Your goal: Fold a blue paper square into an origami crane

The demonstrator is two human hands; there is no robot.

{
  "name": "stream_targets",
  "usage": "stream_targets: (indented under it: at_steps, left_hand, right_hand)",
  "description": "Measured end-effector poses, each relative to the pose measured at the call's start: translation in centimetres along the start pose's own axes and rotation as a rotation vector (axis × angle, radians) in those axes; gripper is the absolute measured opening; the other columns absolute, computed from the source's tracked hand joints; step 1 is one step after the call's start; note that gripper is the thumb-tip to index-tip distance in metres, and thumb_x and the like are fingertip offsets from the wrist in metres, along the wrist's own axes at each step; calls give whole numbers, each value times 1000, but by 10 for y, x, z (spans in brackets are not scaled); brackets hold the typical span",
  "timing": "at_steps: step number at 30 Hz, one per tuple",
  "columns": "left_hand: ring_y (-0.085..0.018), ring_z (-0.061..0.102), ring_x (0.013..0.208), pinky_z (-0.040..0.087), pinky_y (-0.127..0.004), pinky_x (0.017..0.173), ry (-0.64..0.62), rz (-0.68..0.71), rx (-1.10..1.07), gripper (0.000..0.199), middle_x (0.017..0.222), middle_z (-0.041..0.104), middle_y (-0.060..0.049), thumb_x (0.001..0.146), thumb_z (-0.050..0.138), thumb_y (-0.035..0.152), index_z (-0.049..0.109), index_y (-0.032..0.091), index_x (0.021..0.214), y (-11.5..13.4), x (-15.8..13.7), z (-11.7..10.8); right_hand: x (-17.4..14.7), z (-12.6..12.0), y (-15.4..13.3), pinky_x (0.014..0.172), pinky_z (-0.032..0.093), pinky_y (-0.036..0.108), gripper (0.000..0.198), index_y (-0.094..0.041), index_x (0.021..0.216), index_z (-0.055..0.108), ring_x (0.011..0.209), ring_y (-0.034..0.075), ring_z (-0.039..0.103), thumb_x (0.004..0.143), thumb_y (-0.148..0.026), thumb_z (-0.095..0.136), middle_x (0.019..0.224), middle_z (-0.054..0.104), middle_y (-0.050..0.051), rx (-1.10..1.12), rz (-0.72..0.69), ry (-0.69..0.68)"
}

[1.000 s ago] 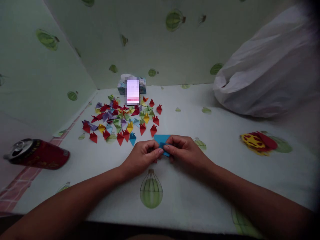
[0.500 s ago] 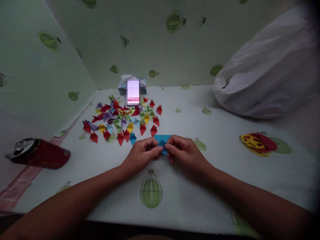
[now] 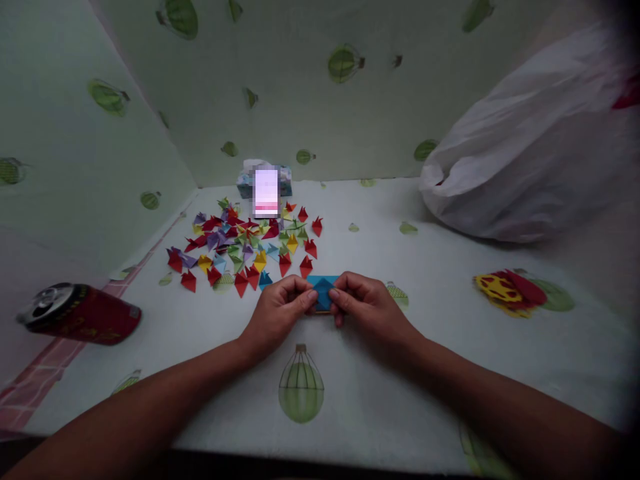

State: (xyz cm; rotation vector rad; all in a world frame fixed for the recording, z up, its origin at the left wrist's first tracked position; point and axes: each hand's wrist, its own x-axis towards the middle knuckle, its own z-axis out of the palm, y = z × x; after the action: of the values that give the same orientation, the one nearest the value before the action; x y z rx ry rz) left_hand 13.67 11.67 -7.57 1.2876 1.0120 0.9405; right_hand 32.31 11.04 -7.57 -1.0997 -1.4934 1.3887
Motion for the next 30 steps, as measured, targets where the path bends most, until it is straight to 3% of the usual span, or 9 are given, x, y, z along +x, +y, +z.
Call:
stream_targets:
  at_steps: [9, 14, 18, 21, 30]
  left_hand:
    - [-13, 66, 63, 51, -26, 66, -11, -70, -62, 25, 67, 69, 0, 78, 75, 33, 58, 16, 80, -4, 1, 1]
    - [-11, 66, 64, 52, -23, 67, 21, 14, -99, 28, 68, 66, 4, 77, 76, 28, 58, 17, 95, -3, 0, 1]
    - [-10, 65, 63, 52, -22, 65, 18, 39, -110, 28, 69, 67, 4, 78, 75, 26, 56, 18, 96, -3, 0, 1]
    - [-10, 66, 63, 53, -22, 65, 21, 52, -99, 29, 69, 66, 4, 77, 75, 25, 56, 18, 97, -4, 1, 1]
    - [-10, 67, 64, 54, -22, 65, 11, 33, -108, 25, 72, 67, 3, 77, 76, 25, 58, 16, 92, -6, 1, 0]
  right_hand:
    - [0, 1, 4, 56, 43, 26, 27, -18, 72, 56, 52, 10, 55, 90, -38, 59, 64, 61, -1, 29, 7, 1]
    - [1, 0, 8, 56, 42, 26, 30, -19, 71, 53, 52, 10, 54, 91, -40, 59, 63, 59, -2, 35, 5, 9]
    - [3, 0, 11, 56, 44, 26, 19, -19, 86, 55, 54, 11, 57, 87, -36, 64, 66, 59, -4, 83, -7, -7]
    - [3, 0, 13, 57, 45, 26, 22, -20, 100, 54, 56, 12, 59, 86, -32, 66, 67, 58, -5, 104, -41, -11]
    - [3, 0, 11, 58, 45, 27, 18, -21, 100, 55, 57, 11, 59, 86, -27, 64, 69, 57, -5, 107, -84, -15]
